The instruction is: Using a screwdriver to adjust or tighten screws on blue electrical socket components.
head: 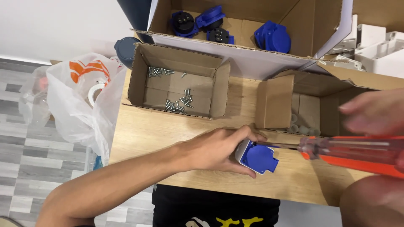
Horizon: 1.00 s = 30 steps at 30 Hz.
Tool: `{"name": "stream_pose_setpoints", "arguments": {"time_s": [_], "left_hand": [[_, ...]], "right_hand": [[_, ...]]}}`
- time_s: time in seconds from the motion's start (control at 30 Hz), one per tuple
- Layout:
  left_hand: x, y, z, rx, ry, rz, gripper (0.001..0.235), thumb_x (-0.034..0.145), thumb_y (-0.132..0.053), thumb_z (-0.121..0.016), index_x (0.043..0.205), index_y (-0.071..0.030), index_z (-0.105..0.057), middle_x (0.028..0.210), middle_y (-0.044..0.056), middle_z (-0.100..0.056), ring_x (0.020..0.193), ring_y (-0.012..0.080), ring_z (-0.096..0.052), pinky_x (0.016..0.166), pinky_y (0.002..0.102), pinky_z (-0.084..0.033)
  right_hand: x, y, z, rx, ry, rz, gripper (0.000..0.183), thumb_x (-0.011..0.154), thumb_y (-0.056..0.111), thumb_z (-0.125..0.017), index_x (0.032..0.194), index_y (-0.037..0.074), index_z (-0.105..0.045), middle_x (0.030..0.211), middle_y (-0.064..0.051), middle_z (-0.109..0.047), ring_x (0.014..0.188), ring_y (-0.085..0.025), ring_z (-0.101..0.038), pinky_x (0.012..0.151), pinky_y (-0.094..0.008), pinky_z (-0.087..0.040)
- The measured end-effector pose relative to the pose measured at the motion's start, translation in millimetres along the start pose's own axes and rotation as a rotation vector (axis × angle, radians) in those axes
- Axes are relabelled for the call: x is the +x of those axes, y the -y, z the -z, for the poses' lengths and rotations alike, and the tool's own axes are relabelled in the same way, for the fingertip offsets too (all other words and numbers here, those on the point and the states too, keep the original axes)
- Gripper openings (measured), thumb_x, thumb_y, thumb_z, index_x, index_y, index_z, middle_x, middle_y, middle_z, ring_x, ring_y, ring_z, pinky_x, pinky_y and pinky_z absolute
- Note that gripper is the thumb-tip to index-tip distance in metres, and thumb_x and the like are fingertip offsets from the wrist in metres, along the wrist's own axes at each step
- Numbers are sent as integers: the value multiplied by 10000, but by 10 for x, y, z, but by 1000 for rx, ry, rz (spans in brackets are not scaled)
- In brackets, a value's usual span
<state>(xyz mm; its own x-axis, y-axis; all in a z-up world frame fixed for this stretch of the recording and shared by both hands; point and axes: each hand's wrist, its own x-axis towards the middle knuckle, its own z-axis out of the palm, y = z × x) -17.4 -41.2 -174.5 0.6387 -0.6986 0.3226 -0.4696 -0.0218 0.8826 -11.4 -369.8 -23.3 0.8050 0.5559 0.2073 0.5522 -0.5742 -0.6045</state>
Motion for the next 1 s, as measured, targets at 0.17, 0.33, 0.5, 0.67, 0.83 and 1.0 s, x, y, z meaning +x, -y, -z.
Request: {"name": "stream_pose_setpoints", "arguments": {"time_s": [0.17,0.33,0.5,0.67,0.83,1.0], "left_hand": [[1,15,-9,9,0,13,735,835,-412,-886,1293,-61,-429,1489,174,-684,1290,354,-766,1018,430,-657],[6,2,-6,14,23,26,744,834,-420,-882,1294,-67,-416,1479,176,-693,1230,365,-791,941,447,-688],[5,13,-15,19,16,12,777,828,-413,-889,1327,-57,-411,1458,196,-690,1216,364,-791,955,443,-695],[3,-40,-47,59,-3,86,785,823,-427,-893,1345,-59,-437,1377,204,-712,1066,336,-813,854,427,-705],[-60,-73,-55,93,-70,84,762,826,-425,-898,1362,-120,-450,1361,123,-732,1113,306,-803,936,414,-665],[-53,-104,-56,138,-19,163,816,789,-574,-797,1358,-71,-496,1265,169,-774,1048,343,-809,846,416,-675]], "right_hand": [[48,124,-74,173,48,-219,603,876,381,-513,1356,37,-638,1306,-103,-835,1271,-222,-838,1149,-368,-685],[12,-24,-113,397,23,-270,574,731,41,-682,1303,-4,-681,1330,-196,-818,1446,-304,-790,1105,-386,-782],[125,-235,-326,419,-135,28,580,676,455,-867,1132,123,-732,1147,-52,-819,1070,-154,-900,956,-230,-835],[33,274,-308,130,-174,-210,607,722,57,-903,1261,32,-624,1210,-111,-704,1143,-198,-747,971,-266,-687],[224,316,-432,134,-206,-151,550,803,55,-864,1299,4,-632,1222,-127,-713,1127,-208,-747,972,-275,-662],[336,376,-483,77,-252,-137,469,925,51,-806,1356,-38,-642,1239,-152,-728,1102,-224,-748,974,-287,-625]]}}
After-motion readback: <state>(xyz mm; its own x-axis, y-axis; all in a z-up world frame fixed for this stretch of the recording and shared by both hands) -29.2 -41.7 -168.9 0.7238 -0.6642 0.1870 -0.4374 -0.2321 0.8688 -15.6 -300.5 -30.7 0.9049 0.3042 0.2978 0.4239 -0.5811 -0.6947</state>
